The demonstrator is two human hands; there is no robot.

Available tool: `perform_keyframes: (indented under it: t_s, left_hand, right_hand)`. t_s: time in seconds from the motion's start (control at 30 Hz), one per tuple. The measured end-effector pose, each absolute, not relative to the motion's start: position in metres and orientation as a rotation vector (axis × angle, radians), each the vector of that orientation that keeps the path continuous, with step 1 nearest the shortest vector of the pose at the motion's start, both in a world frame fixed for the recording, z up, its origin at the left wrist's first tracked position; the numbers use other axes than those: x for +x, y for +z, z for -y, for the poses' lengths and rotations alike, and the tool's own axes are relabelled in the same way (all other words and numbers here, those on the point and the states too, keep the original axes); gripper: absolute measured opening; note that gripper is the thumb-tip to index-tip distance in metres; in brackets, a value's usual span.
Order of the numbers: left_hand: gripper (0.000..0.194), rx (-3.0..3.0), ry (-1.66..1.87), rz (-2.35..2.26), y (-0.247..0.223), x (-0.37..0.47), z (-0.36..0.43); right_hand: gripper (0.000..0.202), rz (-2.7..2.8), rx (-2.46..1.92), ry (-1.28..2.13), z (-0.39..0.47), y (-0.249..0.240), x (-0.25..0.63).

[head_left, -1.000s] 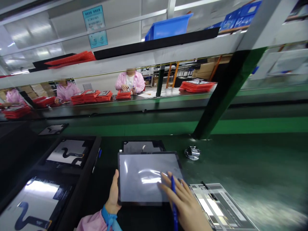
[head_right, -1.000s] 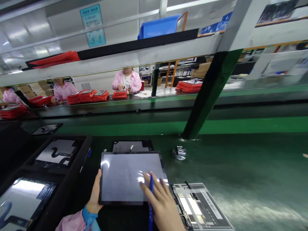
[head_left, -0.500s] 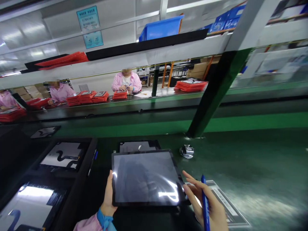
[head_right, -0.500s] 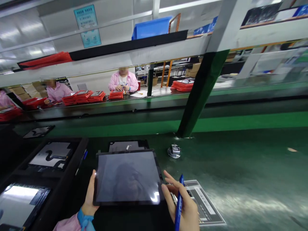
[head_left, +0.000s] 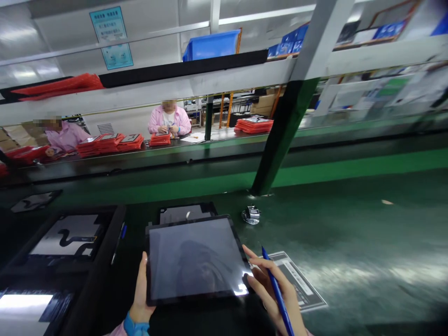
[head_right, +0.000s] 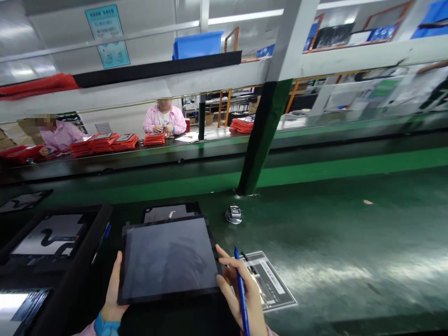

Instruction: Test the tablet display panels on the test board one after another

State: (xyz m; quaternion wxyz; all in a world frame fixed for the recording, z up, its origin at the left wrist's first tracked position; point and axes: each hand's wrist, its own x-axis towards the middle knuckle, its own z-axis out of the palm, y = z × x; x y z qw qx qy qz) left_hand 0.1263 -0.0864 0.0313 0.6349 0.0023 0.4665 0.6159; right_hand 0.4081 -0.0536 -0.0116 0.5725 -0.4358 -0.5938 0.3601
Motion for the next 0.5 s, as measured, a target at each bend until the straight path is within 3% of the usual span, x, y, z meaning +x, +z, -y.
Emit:
perform_keyframes:
  t_s: [0.5]
  left_hand:
    - [0.057,0.053,1.433,-1.179,0.029,0.125,0.084]
  right_hand:
    - [0.020,1.295,-0.953,0.915,0.055,-0.012,0.418]
